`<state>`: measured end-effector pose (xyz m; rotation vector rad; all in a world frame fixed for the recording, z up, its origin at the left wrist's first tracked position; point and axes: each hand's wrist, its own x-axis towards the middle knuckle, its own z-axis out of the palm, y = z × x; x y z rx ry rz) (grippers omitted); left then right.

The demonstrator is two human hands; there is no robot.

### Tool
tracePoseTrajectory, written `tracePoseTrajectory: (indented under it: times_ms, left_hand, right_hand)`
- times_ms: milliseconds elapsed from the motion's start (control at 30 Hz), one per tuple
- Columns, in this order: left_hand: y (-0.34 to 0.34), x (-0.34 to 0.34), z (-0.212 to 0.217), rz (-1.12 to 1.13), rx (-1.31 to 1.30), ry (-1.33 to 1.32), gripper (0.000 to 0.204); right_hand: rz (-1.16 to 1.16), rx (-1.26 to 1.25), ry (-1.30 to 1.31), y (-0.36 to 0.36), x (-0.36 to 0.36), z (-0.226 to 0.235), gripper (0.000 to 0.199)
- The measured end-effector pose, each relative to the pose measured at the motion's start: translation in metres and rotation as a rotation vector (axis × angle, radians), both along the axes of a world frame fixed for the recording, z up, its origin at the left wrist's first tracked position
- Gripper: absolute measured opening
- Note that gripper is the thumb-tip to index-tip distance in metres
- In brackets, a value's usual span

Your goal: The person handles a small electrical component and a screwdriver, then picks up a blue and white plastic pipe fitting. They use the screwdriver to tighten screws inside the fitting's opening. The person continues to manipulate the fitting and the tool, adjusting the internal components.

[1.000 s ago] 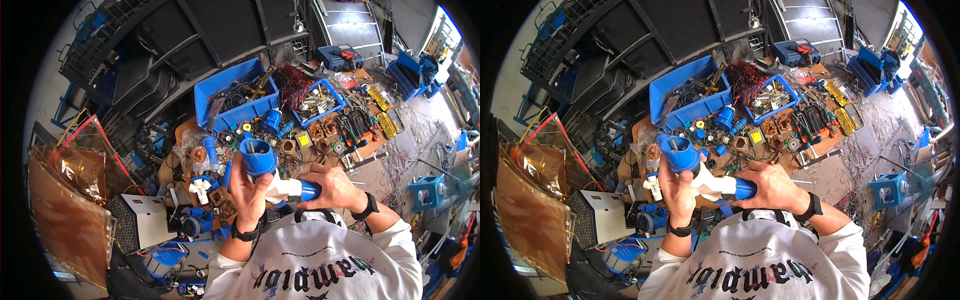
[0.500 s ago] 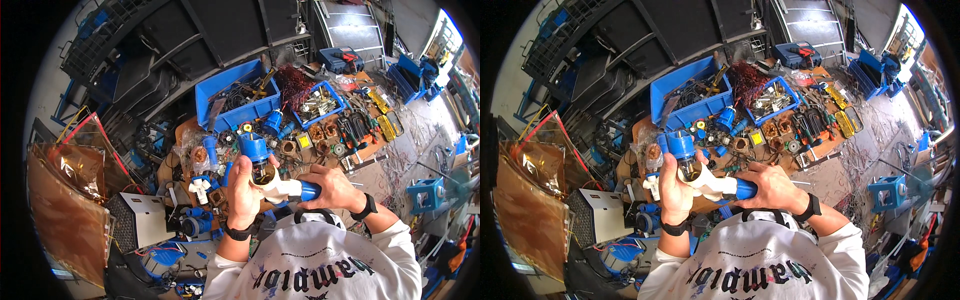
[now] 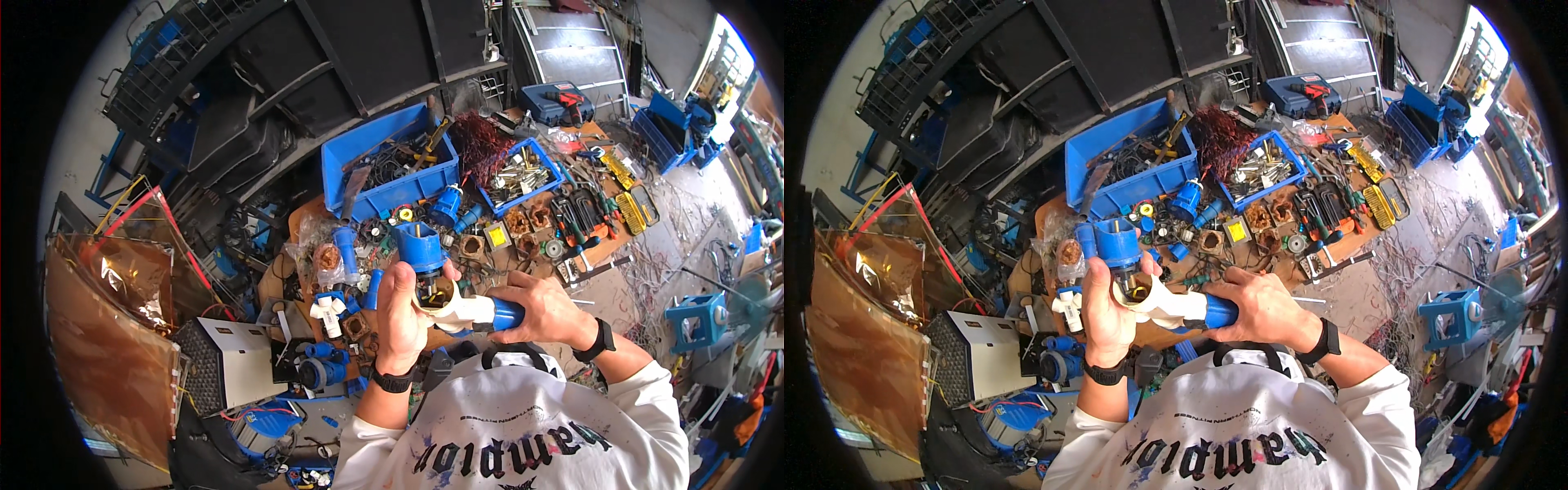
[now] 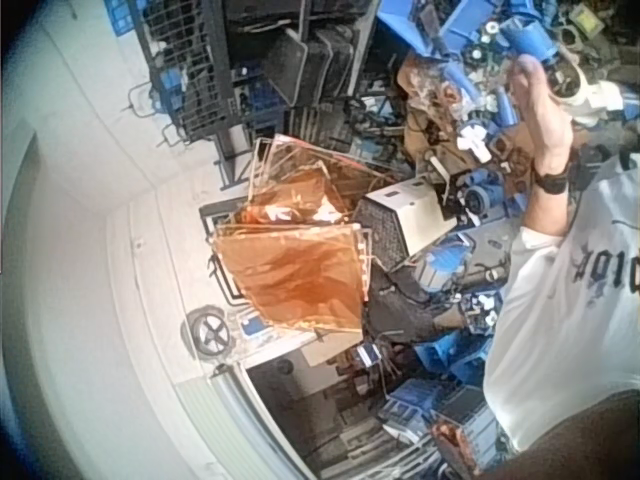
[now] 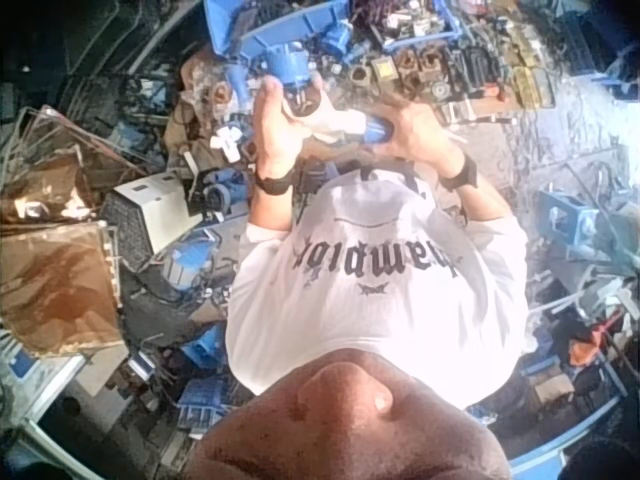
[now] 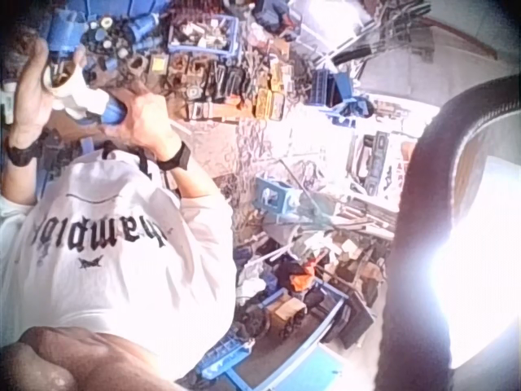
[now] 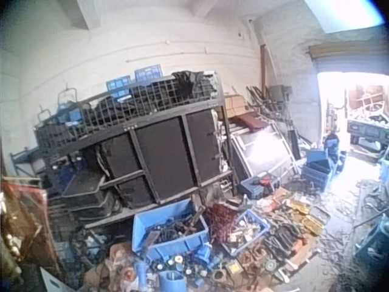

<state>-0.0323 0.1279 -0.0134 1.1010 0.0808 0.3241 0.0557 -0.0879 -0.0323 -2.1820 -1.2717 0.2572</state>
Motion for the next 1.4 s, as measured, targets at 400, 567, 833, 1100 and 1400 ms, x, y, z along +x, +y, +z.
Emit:
tracePoseTrajectory:
  times_ms: [400,567,833,1100,1400]
  left_hand:
    - [-0.001,-0.005,0.009,0.02,0.147,-0.064,0.059]
    - [0.003,-0.006,-0.007,0.075,0.402,-0.183,0.076]
    - [-0.005,-0.001,0.005,0.093,0.248,-0.239,0.054]
    - [-0.007,0.0,0.005,0.044,-0.054,-0.156,0.057]
    - [0.001,0.005,-0.006,0.049,0.312,-0.158,0.074]
  right_hand:
    - [-0.031,-0.037,-0.023,-0.002,0.001,0.002,0.063]
    - [-0.02,-0.008,-0.012,-0.001,0.002,0.004,0.063]
    - [-0.02,0.011,-0.02,0.002,0.001,0.005,0.063]
    - [-0.019,0.0,-0.016,0.001,0.001,-0.001,0.062]
    - [-0.051,-0.02,-0.065,-0.001,0.004,0.002,0.061]
